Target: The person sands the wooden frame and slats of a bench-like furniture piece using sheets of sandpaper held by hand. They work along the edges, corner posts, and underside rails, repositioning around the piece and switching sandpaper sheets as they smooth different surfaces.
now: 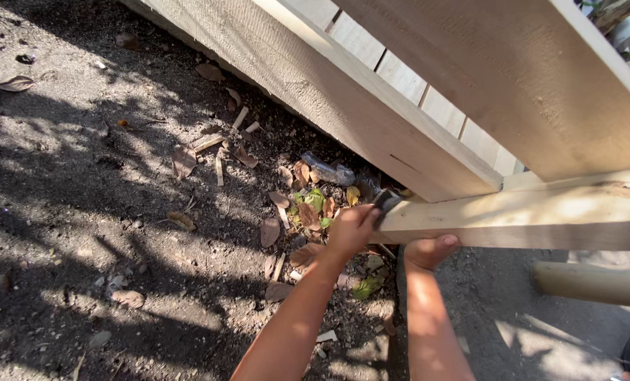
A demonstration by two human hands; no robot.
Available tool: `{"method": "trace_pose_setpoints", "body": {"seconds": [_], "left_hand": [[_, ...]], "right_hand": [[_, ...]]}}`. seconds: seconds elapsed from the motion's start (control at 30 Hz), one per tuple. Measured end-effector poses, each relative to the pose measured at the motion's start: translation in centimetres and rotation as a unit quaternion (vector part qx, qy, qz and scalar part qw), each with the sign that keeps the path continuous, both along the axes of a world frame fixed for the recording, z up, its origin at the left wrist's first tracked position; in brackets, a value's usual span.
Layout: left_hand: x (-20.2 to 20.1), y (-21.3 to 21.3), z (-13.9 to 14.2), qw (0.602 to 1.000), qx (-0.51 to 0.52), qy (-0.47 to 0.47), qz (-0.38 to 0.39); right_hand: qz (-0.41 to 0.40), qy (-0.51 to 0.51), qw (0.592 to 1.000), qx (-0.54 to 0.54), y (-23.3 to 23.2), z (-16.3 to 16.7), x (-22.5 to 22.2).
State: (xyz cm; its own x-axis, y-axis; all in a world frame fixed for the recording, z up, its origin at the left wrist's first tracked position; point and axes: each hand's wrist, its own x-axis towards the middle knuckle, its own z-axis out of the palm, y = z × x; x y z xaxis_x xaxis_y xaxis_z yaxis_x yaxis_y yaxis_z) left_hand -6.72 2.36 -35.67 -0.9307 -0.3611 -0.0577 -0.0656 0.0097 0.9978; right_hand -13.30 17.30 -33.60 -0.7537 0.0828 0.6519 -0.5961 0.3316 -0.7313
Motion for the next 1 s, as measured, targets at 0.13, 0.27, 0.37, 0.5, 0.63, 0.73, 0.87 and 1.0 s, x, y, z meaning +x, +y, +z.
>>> {"method": "trace_pose_setpoints", "body": {"seconds": [0.13, 0.27, 0.37, 0.5, 0.63, 0.73, 0.87, 1.0], "left_hand": [[-0.6, -1.6, -1.6, 0.988, -0.051, -0.143, 0.034], [-4.7, 3.0, 1.8, 0.989, 0.14, -0.004, -0.042], [-5.2, 6.2, 2.6, 0.964, 0.249, 0.093, -0.024], [-2.7, 4.0, -1.7, 0.932, 0.361, -0.023, -0.01], [0.0, 2.0, -4.3, 0.993, 0.014, -0.116, 0.001], [0.0, 4.2, -1.8, 0.98, 0.173, -0.098, 0.014], [-0.6, 6.6, 0.4, 0.979, 0.184, 0.081, 0.018], [0.2, 3.7, -4.2, 0.987, 0.146, -0.07, -0.007]], "right_hand": [[-0.005, 0.007, 1.0, -0.007, -0.5, 0.5, 0.4], [0.015, -0.01, 1.0, -0.021, -0.1, 0.6, 0.4], [0.021, -0.028, 0.999, -0.024, 0.3, 0.4, 0.3], [-0.01, -0.025, 1.0, -0.004, 0.7, 0.0, 0.3], [-0.028, -0.023, 0.999, 0.005, 0.9, -0.6, 0.2], [-0.003, -0.029, 0.999, -0.024, 1.1, -1.1, 0.0], [0.002, -0.049, 0.998, -0.048, 1.2, -1.3, -0.1], [-0.013, -0.058, 0.998, 0.004, 0.9, -0.9, 0.3]]}}
